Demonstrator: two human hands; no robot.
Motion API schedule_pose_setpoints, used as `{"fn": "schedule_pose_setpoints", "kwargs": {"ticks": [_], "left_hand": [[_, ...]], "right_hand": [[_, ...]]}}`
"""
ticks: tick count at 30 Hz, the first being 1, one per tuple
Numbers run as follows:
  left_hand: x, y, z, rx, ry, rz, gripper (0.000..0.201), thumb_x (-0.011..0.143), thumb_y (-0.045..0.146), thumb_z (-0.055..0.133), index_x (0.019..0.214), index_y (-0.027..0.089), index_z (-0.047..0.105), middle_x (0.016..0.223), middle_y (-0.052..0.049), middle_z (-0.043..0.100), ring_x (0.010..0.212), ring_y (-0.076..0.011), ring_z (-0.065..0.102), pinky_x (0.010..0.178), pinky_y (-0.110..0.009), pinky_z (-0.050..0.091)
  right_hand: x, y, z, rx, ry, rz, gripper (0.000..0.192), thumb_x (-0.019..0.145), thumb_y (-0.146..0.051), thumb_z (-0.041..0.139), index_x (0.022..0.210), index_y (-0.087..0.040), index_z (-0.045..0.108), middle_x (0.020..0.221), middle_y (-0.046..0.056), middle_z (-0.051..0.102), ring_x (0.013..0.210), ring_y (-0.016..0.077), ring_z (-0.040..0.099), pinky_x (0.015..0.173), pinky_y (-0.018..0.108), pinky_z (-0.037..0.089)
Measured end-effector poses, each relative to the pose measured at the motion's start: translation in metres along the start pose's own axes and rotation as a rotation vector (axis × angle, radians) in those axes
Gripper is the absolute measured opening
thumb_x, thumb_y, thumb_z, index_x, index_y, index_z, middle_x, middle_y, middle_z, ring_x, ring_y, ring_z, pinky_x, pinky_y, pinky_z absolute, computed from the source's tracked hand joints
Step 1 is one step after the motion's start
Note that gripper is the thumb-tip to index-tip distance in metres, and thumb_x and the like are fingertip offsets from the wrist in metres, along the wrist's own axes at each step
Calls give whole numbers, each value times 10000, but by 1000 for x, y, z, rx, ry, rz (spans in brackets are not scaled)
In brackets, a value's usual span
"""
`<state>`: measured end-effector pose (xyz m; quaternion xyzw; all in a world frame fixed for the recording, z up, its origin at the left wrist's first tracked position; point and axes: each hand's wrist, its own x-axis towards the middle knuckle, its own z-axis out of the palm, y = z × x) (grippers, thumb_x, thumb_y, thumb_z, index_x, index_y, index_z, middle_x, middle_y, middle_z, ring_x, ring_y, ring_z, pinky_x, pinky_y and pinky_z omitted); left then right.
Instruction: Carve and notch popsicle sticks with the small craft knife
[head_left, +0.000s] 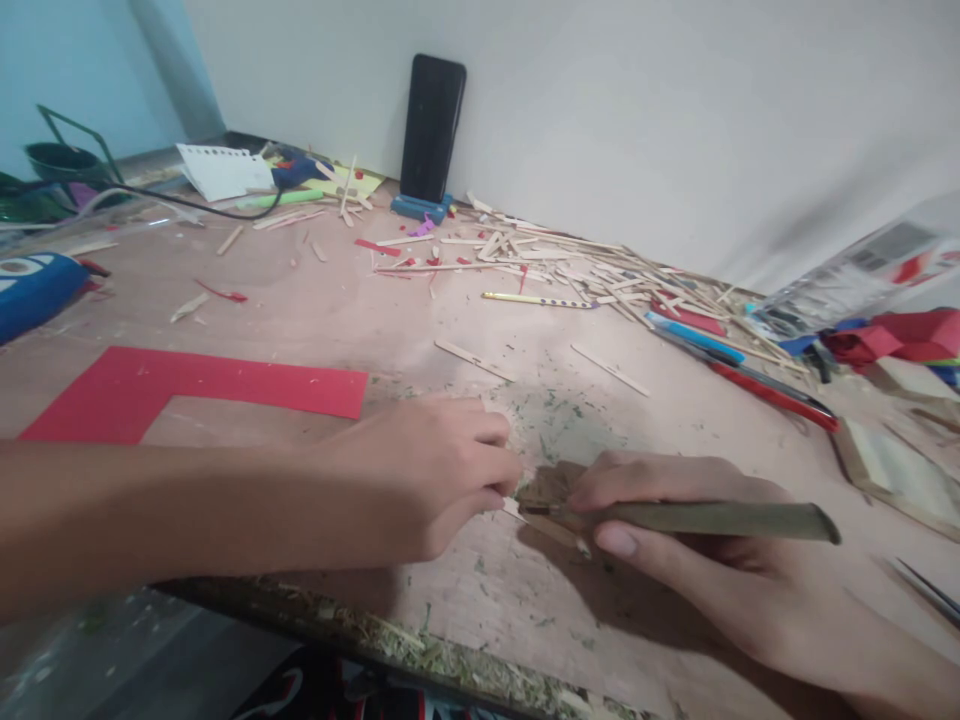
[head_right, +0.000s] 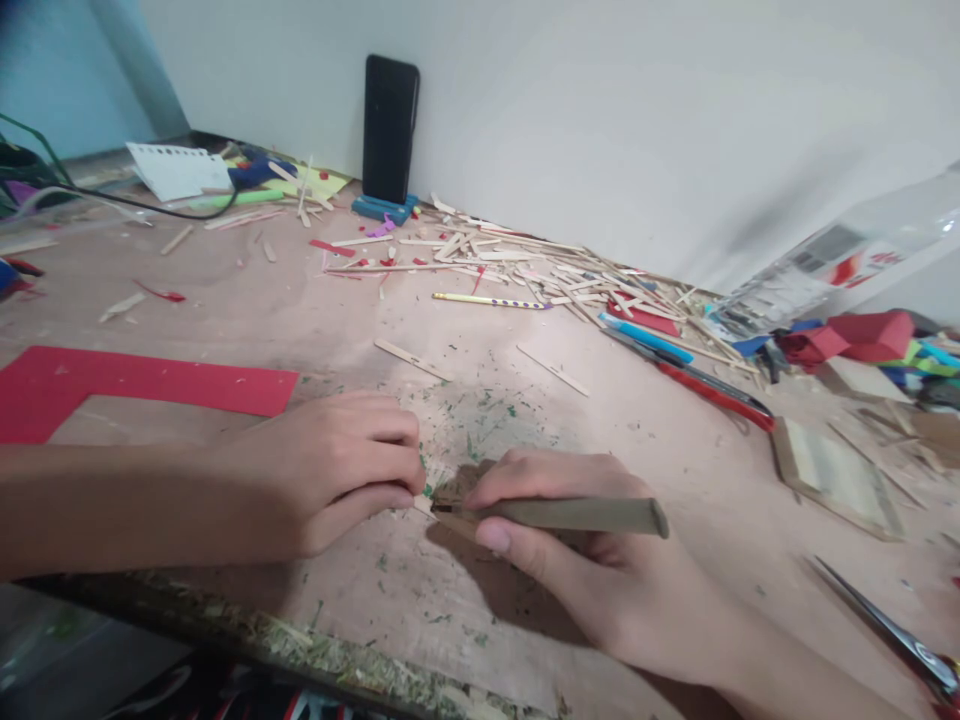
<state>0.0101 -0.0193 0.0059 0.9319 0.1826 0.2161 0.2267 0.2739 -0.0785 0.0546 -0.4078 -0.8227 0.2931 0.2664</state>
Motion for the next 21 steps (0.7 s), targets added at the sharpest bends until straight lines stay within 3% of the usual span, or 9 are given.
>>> {"fn": "schedule_pose_setpoints", "kwargs": {"ticks": [7,15,21], "left_hand": [[1,0,0,10,-23,-9,165,1045,173,582,914,203,678,924,-8,656,870,-192,579,782,-354,413],[1,-1,1,-2,-26,-15,166,1044,171,580,916,198,681,928,-18,656,871,-197,575,791,-343,389],[1,2,-2,-2,-49,-45,161,1036,154,569,929,194,681,943,-26,665,893,-201,582,802,-345,400]], "right_hand": [[2,-3,-1,-82,-40,-62,143,997,-202,703,1047,-295,799,996,23,850,840,215,808,610,266,637],[6,-7,-3,-100,-76,-52,132,1007,-195,689,1040,-263,797,1028,25,852,872,200,809,658,246,639],[11,-8,0,29,-59,79,71,992,-259,742,994,-268,812,885,2,817,739,154,757,635,221,614]]}}
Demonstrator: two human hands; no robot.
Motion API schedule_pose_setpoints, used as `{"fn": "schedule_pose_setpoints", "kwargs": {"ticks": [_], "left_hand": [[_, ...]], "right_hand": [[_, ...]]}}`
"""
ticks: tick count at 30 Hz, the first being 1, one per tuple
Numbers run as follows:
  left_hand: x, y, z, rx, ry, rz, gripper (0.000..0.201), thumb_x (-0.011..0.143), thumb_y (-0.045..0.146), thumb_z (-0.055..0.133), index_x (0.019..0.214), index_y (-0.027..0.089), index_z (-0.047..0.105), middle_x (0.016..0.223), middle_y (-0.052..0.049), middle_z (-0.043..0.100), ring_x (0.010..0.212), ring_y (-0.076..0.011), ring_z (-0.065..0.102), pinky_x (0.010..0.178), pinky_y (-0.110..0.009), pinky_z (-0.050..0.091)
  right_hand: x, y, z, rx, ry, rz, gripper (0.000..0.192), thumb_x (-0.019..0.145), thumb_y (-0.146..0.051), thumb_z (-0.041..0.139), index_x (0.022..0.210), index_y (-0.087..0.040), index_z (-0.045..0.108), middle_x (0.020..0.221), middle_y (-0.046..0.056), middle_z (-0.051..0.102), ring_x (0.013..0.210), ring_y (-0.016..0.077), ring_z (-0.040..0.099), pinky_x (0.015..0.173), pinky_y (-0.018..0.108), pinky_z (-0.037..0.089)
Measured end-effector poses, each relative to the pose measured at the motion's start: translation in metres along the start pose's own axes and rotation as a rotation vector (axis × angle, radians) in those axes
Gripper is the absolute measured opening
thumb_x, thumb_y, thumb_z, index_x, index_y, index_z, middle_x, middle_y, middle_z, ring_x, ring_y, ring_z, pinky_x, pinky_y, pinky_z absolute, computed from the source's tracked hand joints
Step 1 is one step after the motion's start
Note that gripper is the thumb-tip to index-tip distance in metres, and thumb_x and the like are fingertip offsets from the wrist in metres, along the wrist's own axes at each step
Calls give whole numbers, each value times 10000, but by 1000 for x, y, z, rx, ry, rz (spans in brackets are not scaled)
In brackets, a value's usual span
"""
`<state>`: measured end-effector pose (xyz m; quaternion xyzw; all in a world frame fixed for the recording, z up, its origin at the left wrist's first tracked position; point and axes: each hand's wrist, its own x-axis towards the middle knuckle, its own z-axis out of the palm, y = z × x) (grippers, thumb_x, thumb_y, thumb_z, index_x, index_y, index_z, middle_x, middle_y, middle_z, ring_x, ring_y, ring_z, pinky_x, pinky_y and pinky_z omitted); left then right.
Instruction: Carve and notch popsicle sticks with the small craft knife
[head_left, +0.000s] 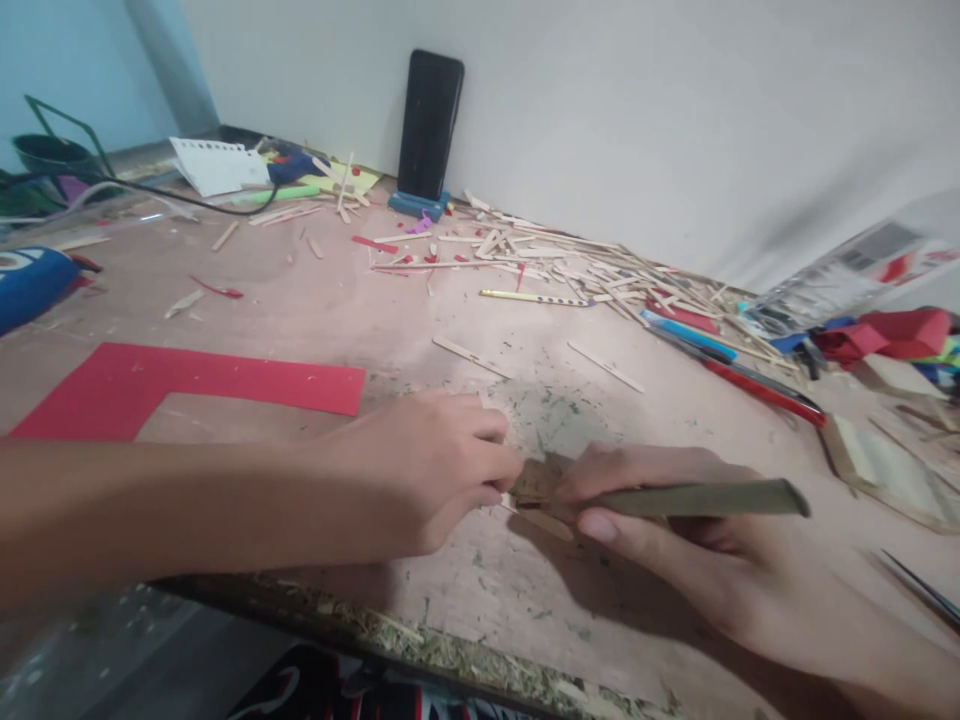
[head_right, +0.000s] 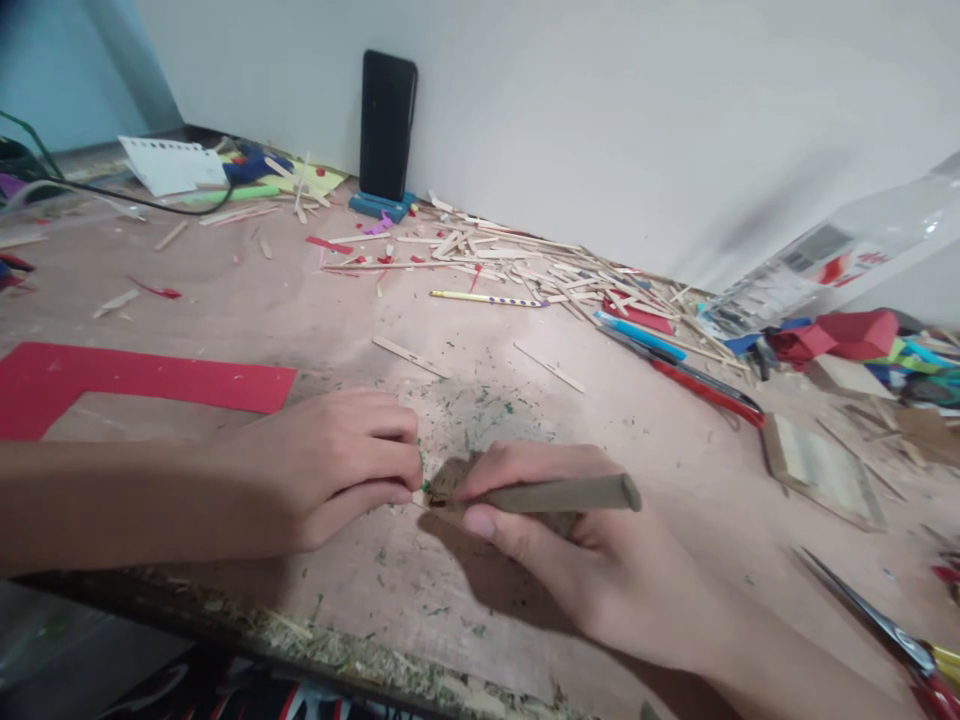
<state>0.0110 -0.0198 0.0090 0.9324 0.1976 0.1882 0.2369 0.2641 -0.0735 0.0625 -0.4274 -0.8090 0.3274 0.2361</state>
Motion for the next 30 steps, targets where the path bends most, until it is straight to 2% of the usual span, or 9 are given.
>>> {"fn": "schedule_pose_setpoints", "kwargs": {"ticks": [4,6,10,14,18,24,30], "left_hand": [[1,2,-2,-66,-7,-16,172,1034,137,558,928,186,685,945,-23,656,910,-199,585,819,-349,409],[2,2,-3,-109,-4,-37,171,1029,127,566,919,180,685,941,-18,649,913,-193,587,826,-346,409],[2,2,-3,-174,1,-65,141,1006,119,612,902,176,688,929,-4,652,909,-179,590,823,-335,400],[3,1,-5,-228,-21,-90,139,994,105,628,899,164,710,932,-6,655,936,-177,596,838,-325,403],[5,0,-8,-237,-46,-74,141,993,88,635,911,156,727,933,-9,665,942,-175,596,865,-321,408],[7,-2,-9,-242,-62,-80,135,1004,96,655,936,159,754,948,-10,675,962,-173,610,878,-309,414],[5,-4,-6,-245,-61,-84,153,1018,123,636,940,180,754,964,-6,657,976,-177,610,890,-318,415]], "right_hand": [[-5,14,7,358,43,280,119,970,-375,805,987,-258,816,787,8,773,633,130,672,508,193,495],[-7,22,8,471,33,355,142,973,-392,808,997,-252,804,783,5,767,608,113,641,487,183,448],[-5,33,5,558,-27,397,169,975,-413,804,1031,-253,800,804,12,781,651,120,669,538,197,475],[2,35,-4,603,-138,446,187,971,-407,813,1075,-253,827,887,46,823,804,156,741,670,215,532],[6,29,-9,607,-243,458,227,948,-452,833,1014,-236,854,864,70,827,762,165,728,672,241,536],[0,32,-3,629,-102,448,173,947,-456,832,1021,-300,822,875,30,837,789,150,741,690,218,530],[-11,34,-1,562,-83,431,178,962,-437,822,1066,-293,816,853,17,784,743,142,684,610,220,502]]}}
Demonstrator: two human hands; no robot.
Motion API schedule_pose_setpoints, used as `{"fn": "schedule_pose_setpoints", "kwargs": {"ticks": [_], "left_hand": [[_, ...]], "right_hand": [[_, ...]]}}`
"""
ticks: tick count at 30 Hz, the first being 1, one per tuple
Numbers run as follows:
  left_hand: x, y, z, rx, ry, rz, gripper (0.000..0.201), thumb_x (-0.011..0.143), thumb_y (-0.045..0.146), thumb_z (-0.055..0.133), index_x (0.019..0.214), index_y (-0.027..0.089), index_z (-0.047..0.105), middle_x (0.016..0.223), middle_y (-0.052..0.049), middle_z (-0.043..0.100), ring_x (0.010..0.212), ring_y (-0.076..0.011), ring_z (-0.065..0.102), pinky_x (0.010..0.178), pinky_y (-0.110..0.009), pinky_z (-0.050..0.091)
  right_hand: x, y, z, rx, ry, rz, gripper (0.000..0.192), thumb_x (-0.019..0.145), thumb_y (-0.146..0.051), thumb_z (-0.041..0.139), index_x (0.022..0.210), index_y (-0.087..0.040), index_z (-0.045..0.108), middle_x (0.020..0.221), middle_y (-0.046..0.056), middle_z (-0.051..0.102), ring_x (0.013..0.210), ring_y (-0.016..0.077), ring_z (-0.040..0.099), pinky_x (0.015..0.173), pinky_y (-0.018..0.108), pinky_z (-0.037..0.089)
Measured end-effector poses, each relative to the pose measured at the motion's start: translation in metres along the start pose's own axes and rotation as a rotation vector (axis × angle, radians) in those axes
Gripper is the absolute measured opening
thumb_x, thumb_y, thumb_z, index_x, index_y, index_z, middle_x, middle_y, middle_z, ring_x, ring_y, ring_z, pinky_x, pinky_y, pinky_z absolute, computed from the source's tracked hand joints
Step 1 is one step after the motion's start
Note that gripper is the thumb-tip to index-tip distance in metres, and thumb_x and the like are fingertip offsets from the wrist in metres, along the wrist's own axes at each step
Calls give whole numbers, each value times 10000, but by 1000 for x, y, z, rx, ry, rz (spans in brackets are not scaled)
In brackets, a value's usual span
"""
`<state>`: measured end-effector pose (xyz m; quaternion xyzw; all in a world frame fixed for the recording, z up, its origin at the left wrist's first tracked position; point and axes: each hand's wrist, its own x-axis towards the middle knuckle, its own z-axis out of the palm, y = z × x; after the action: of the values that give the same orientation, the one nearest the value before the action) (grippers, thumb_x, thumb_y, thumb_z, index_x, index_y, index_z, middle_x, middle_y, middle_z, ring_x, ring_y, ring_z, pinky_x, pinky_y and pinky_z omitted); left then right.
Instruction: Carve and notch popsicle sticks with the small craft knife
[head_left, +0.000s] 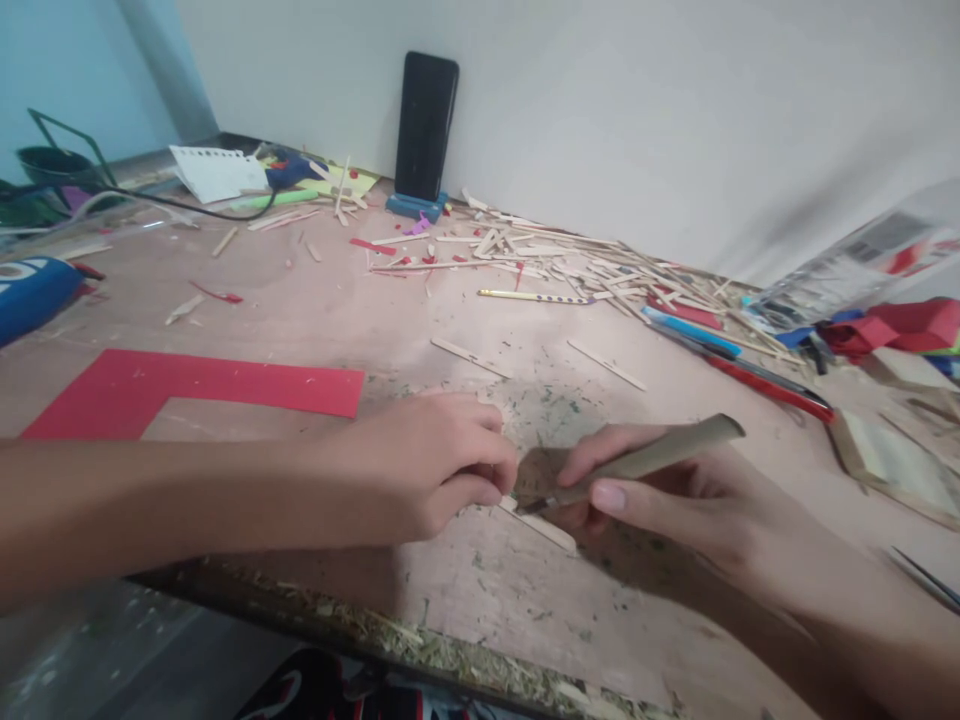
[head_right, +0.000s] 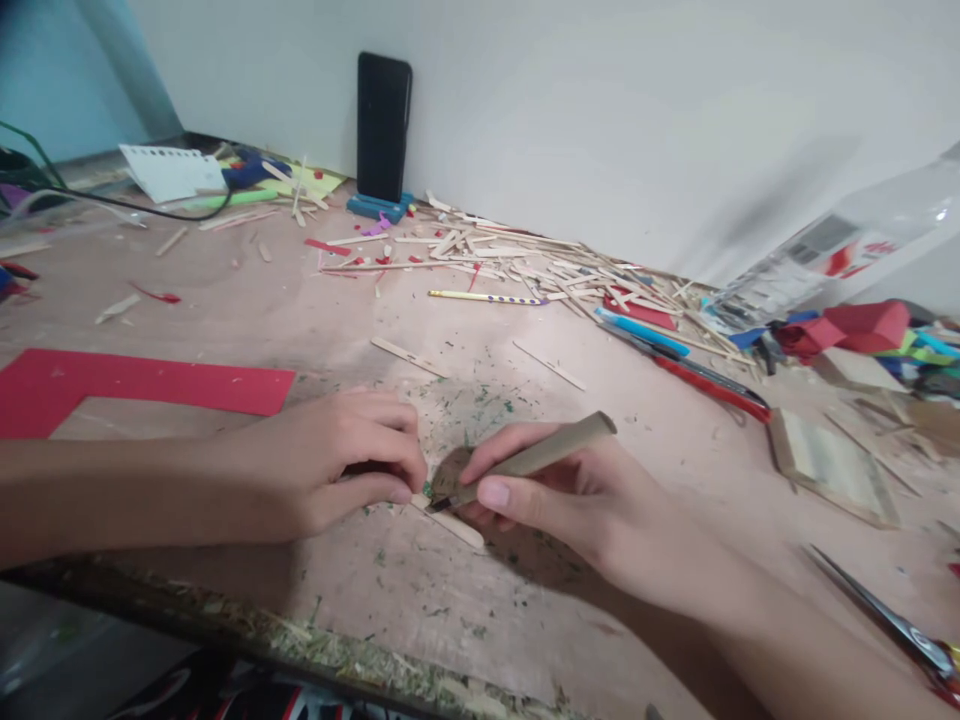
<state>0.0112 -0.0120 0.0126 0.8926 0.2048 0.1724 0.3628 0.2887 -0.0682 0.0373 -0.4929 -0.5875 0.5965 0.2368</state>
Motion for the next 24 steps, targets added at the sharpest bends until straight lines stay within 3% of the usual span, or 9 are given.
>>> {"fn": "schedule_pose_setpoints", "kwargs": {"ticks": [5,14,24], "left_hand": [[-1,0,0,-10,-10,1,149,1022,130,626,943,173,744,965,-5,654,975,-173,606,881,-323,412],[1,2,-2,-15,-14,-13,137,1013,122,639,949,175,748,979,-2,665,990,-174,607,898,-332,405],[0,3,-1,-14,-10,2,136,1011,117,643,944,166,751,969,-11,665,979,-174,607,889,-321,414]], "right_hand": [[-2,-1,-1,-26,2,-6,173,985,-455,794,1088,-316,806,765,-15,738,596,104,594,502,214,427],[-1,-3,-4,-53,-28,13,180,974,-472,797,1030,-303,813,898,21,801,776,155,687,639,242,472],[0,-9,0,-69,-6,-8,169,963,-466,814,1001,-303,827,849,3,779,698,112,639,588,201,446]]}}
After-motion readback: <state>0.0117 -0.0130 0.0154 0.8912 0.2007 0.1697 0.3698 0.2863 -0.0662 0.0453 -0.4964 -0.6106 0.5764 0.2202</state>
